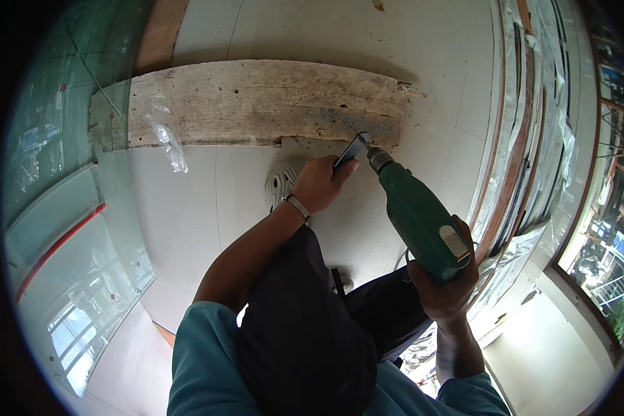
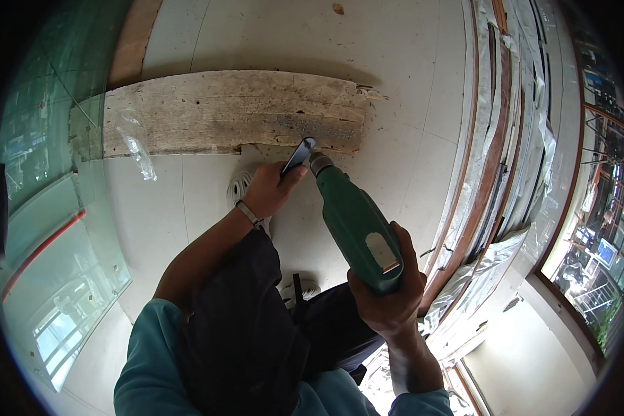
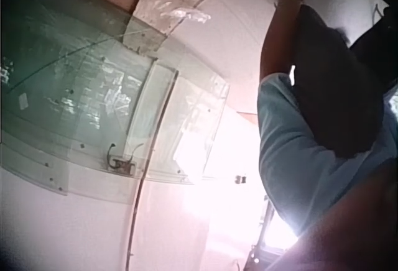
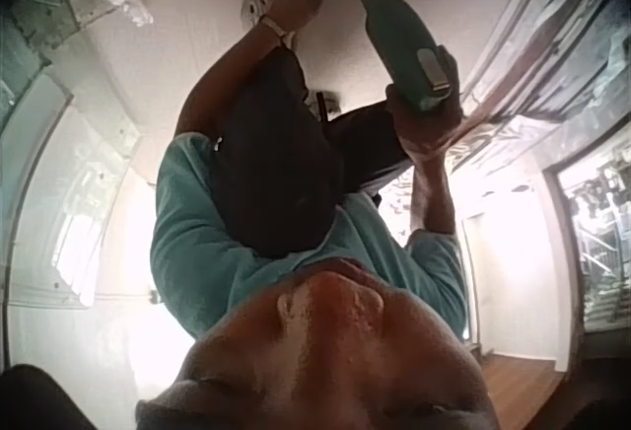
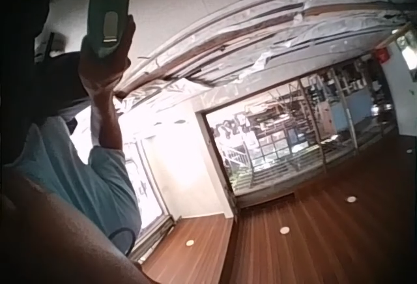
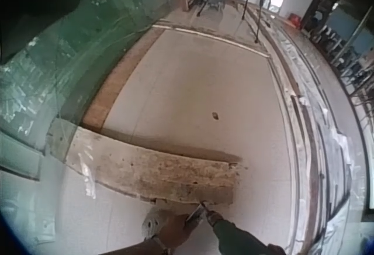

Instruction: Installing a handle and lock mechanism onto an aluminum sliding door frame.

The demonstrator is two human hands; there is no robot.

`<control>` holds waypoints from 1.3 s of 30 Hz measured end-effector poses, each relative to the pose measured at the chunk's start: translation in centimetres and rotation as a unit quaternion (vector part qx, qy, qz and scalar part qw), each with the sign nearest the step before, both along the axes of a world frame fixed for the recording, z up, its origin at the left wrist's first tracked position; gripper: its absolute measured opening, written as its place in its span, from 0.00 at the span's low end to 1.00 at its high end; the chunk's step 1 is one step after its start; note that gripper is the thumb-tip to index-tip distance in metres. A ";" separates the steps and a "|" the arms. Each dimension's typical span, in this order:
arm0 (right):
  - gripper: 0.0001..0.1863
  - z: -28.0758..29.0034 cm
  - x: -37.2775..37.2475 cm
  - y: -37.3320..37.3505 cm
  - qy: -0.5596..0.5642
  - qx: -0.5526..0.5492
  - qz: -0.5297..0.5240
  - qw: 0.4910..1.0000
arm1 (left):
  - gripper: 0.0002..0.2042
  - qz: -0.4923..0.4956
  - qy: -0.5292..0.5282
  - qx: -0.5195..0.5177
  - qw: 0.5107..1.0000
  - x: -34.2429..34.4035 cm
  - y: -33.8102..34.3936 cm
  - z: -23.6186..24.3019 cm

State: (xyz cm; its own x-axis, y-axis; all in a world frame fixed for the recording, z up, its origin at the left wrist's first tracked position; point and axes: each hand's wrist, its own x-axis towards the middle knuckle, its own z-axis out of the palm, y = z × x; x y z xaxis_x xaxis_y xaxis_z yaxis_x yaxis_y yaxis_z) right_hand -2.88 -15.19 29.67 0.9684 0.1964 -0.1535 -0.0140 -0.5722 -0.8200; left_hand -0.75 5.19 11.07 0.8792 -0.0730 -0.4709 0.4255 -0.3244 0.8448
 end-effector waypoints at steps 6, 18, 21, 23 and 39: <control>0.37 0.3 -0.3 0.8 0.025 -0.021 -0.014 0.999 | 0.23 0.039 -0.100 0.000 0.994 -0.7 -0.1 -1.5; 0.38 0.5 -1.6 0.3 -0.015 -0.018 -0.028 0.999 | 0.18 0.010 -0.056 -0.001 0.998 -0.4 0.0 -0.7; 0.38 0.8 -1.1 1.1 0.013 -0.050 -0.010 0.999 | 0.18 0.008 -0.041 -0.004 0.999 -0.5 0.3 -0.9; 0.38 0.6 -1.4 0.6 0.006 -0.042 -0.004 0.999 | 0.20 0.014 -0.062 0.000 0.998 -0.4 -0.1 -1.1; 0.39 0.1 -1.3 -0.2 0.010 -0.010 -0.025 1.000 | 0.20 0.016 -0.059 -0.003 0.998 -0.4 -0.2 -1.1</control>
State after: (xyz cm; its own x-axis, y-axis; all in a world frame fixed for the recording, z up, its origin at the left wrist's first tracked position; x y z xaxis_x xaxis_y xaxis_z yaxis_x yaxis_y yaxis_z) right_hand -4.14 -15.36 29.75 0.9736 0.1453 -0.1760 -0.0584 -0.5868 -0.8076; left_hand -1.15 4.96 10.02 0.9307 -0.0471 -0.3629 0.3322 -0.3068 0.8919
